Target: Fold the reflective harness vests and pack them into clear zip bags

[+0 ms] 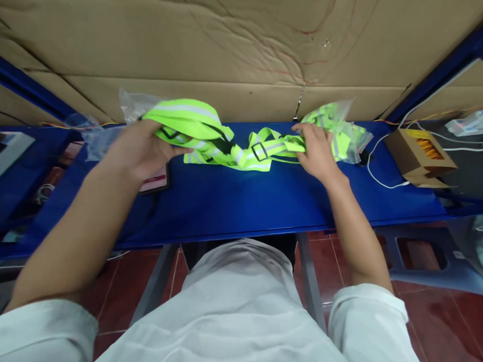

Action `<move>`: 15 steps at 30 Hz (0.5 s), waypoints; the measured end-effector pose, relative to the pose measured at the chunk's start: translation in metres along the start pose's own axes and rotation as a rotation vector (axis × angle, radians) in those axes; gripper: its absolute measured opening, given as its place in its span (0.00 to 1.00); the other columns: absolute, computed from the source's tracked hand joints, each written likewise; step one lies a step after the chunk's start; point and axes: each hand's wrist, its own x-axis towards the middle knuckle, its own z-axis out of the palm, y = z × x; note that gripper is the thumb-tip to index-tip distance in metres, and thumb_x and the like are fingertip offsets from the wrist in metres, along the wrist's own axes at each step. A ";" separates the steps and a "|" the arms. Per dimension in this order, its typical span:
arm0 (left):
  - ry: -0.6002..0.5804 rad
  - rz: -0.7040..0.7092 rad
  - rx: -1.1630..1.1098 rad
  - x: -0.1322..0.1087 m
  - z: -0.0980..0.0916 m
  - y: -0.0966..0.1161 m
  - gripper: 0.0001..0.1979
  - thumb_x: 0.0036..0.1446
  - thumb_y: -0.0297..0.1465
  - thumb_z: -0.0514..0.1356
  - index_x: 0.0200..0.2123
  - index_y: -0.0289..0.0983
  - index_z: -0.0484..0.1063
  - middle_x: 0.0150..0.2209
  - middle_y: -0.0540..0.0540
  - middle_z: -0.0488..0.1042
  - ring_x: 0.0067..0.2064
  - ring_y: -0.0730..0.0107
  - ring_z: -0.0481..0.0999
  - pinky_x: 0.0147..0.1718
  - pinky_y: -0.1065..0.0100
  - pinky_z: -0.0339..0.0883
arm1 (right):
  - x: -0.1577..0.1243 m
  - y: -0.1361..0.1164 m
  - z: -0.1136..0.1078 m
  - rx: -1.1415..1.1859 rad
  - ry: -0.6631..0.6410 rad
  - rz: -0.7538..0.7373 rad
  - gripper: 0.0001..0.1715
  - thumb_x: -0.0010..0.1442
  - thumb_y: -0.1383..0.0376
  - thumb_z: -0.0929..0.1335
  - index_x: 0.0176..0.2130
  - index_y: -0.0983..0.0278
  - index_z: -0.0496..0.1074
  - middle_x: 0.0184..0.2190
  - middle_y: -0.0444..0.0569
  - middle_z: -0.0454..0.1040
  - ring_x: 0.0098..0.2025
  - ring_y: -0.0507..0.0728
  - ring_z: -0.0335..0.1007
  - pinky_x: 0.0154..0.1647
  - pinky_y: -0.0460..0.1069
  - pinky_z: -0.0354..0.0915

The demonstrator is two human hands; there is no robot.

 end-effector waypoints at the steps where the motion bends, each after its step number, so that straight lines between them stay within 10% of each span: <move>1: 0.025 -0.034 -0.019 -0.002 0.005 -0.006 0.05 0.63 0.27 0.60 0.41 0.40 0.75 0.37 0.50 0.81 0.37 0.63 0.78 0.51 0.52 0.77 | -0.003 -0.004 0.000 0.015 -0.077 -0.017 0.35 0.67 0.56 0.68 0.69 0.62 0.65 0.64 0.64 0.71 0.68 0.77 0.66 0.67 0.75 0.59; 7: 0.013 -0.125 -0.120 -0.009 0.022 -0.022 0.04 0.62 0.31 0.58 0.35 0.39 0.72 0.40 0.44 0.82 0.38 0.58 0.82 0.38 0.58 0.79 | -0.010 -0.060 0.004 0.370 -0.428 -0.293 0.67 0.59 0.35 0.76 0.80 0.54 0.48 0.81 0.58 0.47 0.81 0.77 0.42 0.79 0.74 0.46; 11: -0.116 -0.058 -0.020 -0.004 0.009 -0.028 0.10 0.54 0.30 0.64 0.41 0.41 0.72 0.45 0.46 0.81 0.43 0.57 0.81 0.40 0.57 0.80 | 0.003 -0.090 0.024 0.679 -0.285 -0.207 0.50 0.60 0.34 0.75 0.68 0.60 0.70 0.63 0.57 0.76 0.64 0.74 0.74 0.68 0.67 0.67; 15: -0.003 0.325 0.555 0.001 -0.011 -0.041 0.33 0.45 0.24 0.69 0.56 0.45 0.70 0.56 0.44 0.75 0.59 0.49 0.76 0.60 0.46 0.74 | 0.011 -0.087 0.034 0.894 -0.233 0.048 0.34 0.65 0.36 0.71 0.44 0.63 0.79 0.40 0.52 0.82 0.42 0.64 0.76 0.47 0.58 0.73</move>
